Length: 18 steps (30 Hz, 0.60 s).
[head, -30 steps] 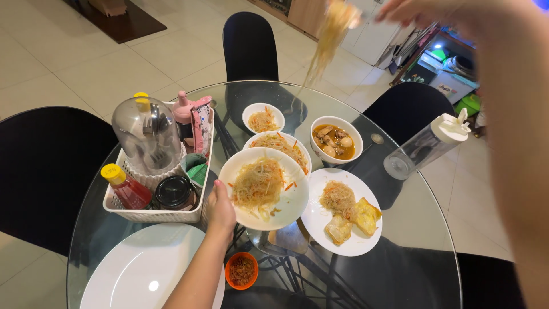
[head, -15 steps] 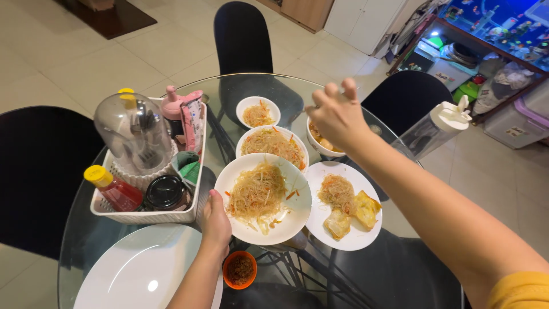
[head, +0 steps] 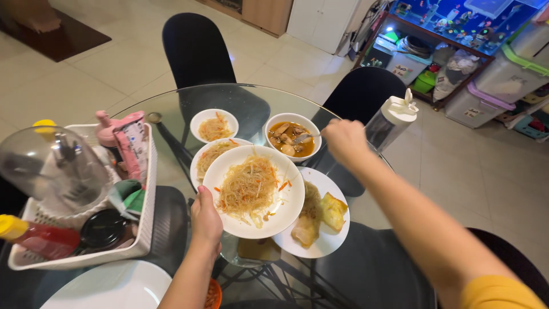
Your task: The person portions noodles and other dishes onto multiple plates on a dining table.
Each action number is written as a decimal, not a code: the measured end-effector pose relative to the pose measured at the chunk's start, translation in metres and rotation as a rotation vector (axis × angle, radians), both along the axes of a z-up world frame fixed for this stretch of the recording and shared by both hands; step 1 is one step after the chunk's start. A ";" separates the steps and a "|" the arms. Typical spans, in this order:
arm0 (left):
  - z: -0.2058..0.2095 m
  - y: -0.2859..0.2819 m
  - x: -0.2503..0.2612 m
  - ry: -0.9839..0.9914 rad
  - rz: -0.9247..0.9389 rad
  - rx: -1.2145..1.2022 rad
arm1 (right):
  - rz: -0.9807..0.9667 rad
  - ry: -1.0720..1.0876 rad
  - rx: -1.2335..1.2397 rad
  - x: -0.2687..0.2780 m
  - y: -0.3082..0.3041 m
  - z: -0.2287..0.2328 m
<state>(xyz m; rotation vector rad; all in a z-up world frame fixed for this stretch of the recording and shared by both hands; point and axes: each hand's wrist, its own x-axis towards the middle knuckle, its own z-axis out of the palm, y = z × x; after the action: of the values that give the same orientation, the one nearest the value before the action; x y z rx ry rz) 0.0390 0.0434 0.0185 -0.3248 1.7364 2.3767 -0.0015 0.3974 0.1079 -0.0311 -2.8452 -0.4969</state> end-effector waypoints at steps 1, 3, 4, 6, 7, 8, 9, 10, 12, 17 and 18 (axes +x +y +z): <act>-0.004 0.004 -0.001 0.011 -0.007 0.021 | 0.008 0.003 0.016 0.002 -0.003 -0.012; -0.013 0.011 -0.002 0.019 -0.017 0.037 | 0.014 0.004 0.027 0.005 -0.004 -0.032; -0.018 0.014 -0.002 0.007 -0.022 0.050 | 0.042 0.087 -0.009 0.006 -0.003 -0.039; -0.025 0.019 -0.002 -0.008 -0.035 0.059 | 0.063 0.168 -0.048 0.006 0.002 -0.052; -0.028 0.022 -0.001 -0.021 -0.039 0.084 | 0.048 0.189 -0.066 0.006 0.007 -0.057; -0.029 0.024 -0.001 -0.033 -0.041 0.112 | 0.035 0.212 -0.082 0.003 0.011 -0.060; -0.029 0.027 -0.001 -0.034 -0.046 0.111 | 0.031 0.211 -0.082 0.002 0.016 -0.063; -0.029 0.029 -0.001 -0.056 -0.050 0.099 | 0.032 0.245 -0.104 -0.001 0.020 -0.066; -0.029 0.033 0.000 -0.078 -0.052 0.089 | 0.035 0.279 -0.125 -0.007 0.023 -0.069; -0.023 0.039 -0.003 -0.022 -0.073 0.130 | 0.045 0.251 -0.041 -0.026 0.014 -0.074; -0.022 0.039 -0.004 -0.022 -0.070 0.128 | 0.047 0.251 -0.043 -0.028 0.013 -0.076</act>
<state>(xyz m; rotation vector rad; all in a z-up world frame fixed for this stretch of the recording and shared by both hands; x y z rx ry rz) 0.0347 0.0821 -0.0038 -0.2659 1.5510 2.4102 -0.0298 0.4104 0.0318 -0.0317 -2.6047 -0.3912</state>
